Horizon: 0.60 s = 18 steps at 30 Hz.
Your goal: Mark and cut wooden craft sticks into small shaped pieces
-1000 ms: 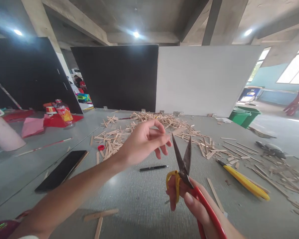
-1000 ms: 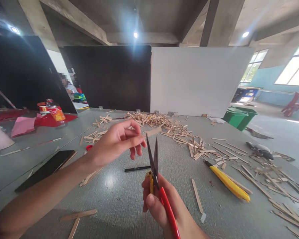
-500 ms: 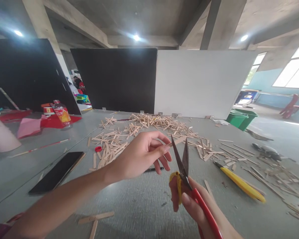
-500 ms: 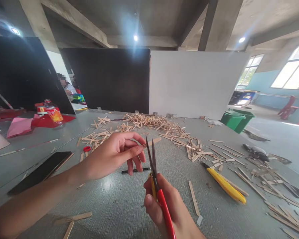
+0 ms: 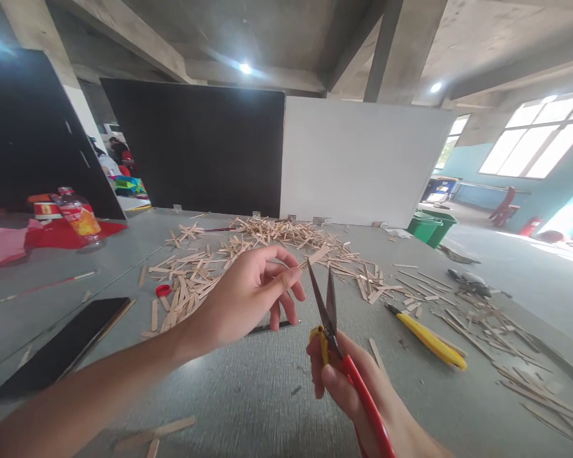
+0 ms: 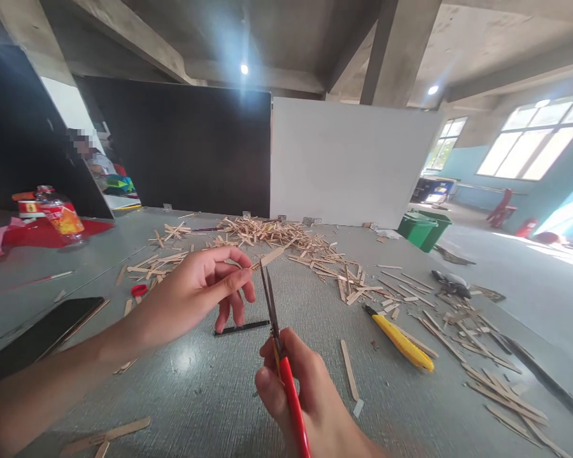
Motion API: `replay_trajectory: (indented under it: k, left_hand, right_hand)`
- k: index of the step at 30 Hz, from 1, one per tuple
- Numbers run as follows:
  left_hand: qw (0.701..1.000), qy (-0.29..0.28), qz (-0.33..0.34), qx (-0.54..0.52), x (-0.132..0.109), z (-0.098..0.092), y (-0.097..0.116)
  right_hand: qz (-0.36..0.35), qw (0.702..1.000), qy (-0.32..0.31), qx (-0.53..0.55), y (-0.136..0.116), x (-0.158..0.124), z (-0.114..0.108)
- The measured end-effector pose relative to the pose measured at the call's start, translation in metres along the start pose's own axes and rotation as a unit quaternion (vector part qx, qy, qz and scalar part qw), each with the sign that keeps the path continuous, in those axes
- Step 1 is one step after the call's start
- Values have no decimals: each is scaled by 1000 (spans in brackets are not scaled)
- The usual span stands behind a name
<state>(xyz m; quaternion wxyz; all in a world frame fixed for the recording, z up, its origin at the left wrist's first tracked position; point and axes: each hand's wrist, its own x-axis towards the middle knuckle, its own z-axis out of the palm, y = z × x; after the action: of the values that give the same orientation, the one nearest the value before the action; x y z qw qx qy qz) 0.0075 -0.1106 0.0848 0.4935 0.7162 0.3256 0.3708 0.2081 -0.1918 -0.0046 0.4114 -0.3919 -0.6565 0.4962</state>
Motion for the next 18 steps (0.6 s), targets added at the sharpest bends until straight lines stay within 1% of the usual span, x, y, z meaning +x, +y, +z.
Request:
replay_trajectory:
  k: [7, 10, 14, 16, 18]
  left_hand:
    - [998, 46, 40, 14, -2, 1, 6]
    - [997, 62, 50, 16, -2, 2, 7]
    - [993, 99, 67, 7, -3, 1, 7]
    - [994, 84, 66, 6, -4, 2, 6]
    - [997, 50, 52, 3, -5, 3, 6]
  right_hand:
    - [-5, 999, 26, -29, -6, -1, -3]
    - [-4, 999, 22, -39, -7, -1, -3]
    - [-4, 999, 18, -44, -4, -1, -3]
    - [-6, 999, 20, -37, -1, -2, -3]
    - [-7, 999, 25, -35, 0, -2, -3]
